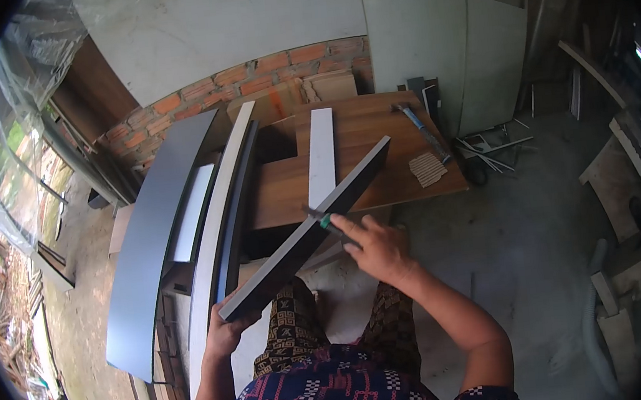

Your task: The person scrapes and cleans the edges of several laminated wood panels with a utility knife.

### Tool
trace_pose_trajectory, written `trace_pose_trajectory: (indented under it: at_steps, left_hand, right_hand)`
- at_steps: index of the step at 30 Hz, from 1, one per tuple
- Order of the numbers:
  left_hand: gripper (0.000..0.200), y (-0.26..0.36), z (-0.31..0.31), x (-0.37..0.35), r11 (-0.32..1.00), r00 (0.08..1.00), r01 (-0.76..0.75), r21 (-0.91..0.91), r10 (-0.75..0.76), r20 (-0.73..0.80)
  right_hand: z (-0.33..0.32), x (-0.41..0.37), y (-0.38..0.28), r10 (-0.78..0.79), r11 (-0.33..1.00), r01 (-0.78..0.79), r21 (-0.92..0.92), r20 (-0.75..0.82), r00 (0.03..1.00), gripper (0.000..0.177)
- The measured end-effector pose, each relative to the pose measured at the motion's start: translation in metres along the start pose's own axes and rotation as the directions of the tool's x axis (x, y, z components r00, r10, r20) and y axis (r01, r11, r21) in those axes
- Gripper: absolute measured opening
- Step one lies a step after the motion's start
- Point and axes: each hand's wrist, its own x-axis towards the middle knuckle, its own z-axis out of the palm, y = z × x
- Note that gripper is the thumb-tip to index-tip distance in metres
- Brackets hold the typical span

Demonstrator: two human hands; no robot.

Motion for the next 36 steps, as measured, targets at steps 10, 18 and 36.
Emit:
trace_pose_trajectory:
  at_steps: [10,18,36]
  left_hand:
    - [0.053,-0.005,0.003,0.0,0.997,0.999,0.025,-0.079,-0.028,-0.04]
    - [0.034,-0.028,-0.01,-0.004,0.996,0.993,0.058,-0.069,-0.065,-0.099]
    - [0.06,-0.021,0.024,0.016,0.825,0.994,0.063,-0.562,-0.103,-0.04]
  right_hand:
    - [0.012,0.063,0.145,0.348,0.922,-0.361,-0.137,-0.108,0.931,0.058]
    - [0.037,0.072,0.201,0.458,0.888,-0.41,0.207,-0.322,0.829,0.048]
    - [0.077,-0.03,0.035,-0.031,-0.394,-0.398,0.829,0.42,0.907,0.035]
